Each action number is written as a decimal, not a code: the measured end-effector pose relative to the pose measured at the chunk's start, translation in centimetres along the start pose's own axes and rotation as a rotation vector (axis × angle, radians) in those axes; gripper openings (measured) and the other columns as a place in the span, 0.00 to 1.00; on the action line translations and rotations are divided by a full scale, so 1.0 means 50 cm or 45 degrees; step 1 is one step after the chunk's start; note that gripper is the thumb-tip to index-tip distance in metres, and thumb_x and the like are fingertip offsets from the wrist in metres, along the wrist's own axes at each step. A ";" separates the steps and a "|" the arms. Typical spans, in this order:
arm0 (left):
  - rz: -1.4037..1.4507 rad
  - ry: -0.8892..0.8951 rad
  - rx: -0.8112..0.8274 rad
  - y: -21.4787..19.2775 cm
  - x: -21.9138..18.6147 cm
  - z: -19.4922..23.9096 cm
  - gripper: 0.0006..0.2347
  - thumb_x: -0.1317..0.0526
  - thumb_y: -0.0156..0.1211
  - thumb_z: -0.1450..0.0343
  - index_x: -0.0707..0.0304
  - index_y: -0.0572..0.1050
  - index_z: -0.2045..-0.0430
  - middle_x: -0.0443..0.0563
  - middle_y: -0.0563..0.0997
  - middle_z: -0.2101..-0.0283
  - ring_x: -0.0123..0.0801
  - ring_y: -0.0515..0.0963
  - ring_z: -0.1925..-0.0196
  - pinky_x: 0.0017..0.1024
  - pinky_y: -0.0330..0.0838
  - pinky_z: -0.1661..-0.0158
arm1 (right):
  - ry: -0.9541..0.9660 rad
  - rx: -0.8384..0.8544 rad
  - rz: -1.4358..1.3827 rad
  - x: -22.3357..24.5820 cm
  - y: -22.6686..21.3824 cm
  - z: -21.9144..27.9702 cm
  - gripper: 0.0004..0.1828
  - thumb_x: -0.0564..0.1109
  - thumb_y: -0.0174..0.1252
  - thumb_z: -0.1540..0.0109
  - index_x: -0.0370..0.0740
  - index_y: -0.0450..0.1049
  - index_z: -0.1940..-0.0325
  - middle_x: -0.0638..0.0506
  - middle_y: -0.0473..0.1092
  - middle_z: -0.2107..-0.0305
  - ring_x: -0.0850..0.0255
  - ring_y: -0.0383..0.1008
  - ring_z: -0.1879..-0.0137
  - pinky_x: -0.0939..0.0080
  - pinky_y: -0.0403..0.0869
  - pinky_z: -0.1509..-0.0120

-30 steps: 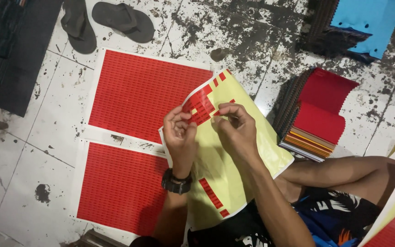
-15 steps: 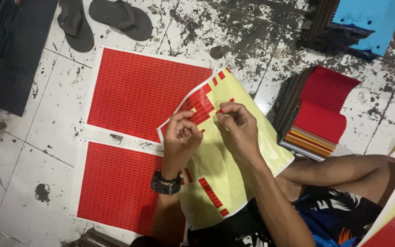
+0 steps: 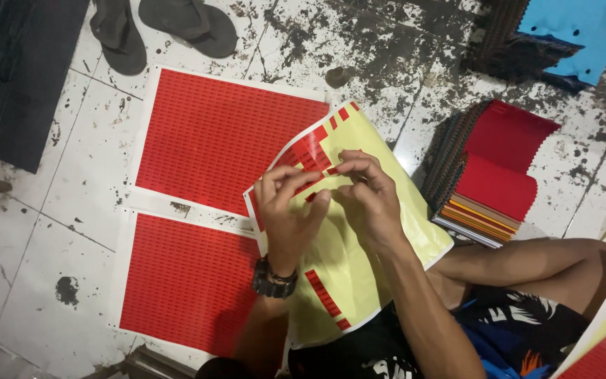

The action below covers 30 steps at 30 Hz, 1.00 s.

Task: The person sits on the floor and peels red adhesive stickers from a yellow backing sheet. They then apply the stickers to the corners of a stack of colorful book covers, pressing them down to secure the pages. Finally, they place the assembled stack into a blue folder.

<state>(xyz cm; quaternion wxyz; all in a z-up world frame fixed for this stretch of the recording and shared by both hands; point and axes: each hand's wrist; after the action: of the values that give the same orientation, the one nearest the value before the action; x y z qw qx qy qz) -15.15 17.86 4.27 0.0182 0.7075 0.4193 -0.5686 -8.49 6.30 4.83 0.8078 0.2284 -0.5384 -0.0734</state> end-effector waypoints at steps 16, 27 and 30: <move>0.042 -0.028 -0.330 0.053 0.049 0.015 0.04 0.61 0.68 0.32 0.61 0.83 0.71 0.51 0.80 0.62 0.43 0.81 0.54 0.39 0.73 0.50 | -0.693 -0.123 1.078 -0.059 -0.011 -0.016 0.18 0.42 0.73 0.43 0.29 0.81 0.53 0.39 0.75 0.65 0.43 0.80 0.58 0.56 0.81 0.54; 0.144 0.053 -0.374 0.067 0.050 0.016 0.06 0.62 0.66 0.30 0.68 0.82 0.72 0.56 0.84 0.68 0.47 0.84 0.60 0.43 0.77 0.50 | -1.268 -0.319 1.397 -0.104 -0.010 -0.025 0.07 0.45 0.72 0.41 0.41 0.83 0.65 0.47 0.80 0.70 0.51 0.81 0.65 0.59 0.80 0.61; 0.177 -0.009 -0.391 0.065 0.056 0.018 0.07 0.62 0.65 0.30 0.68 0.82 0.72 0.57 0.84 0.68 0.47 0.84 0.61 0.42 0.76 0.51 | -1.228 -0.301 1.347 -0.094 -0.002 -0.023 0.08 0.46 0.73 0.41 0.40 0.83 0.66 0.47 0.80 0.71 0.50 0.81 0.66 0.59 0.80 0.63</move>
<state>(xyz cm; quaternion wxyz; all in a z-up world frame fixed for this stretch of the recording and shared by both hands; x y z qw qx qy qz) -13.83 16.92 0.17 0.1669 0.7217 0.4514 -0.4976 -9.37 8.26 0.48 0.4272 -0.2094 -0.8616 0.1769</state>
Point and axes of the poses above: each hand's wrist, its own z-axis away from the middle knuckle, its own y-axis out of the palm, x = y × z
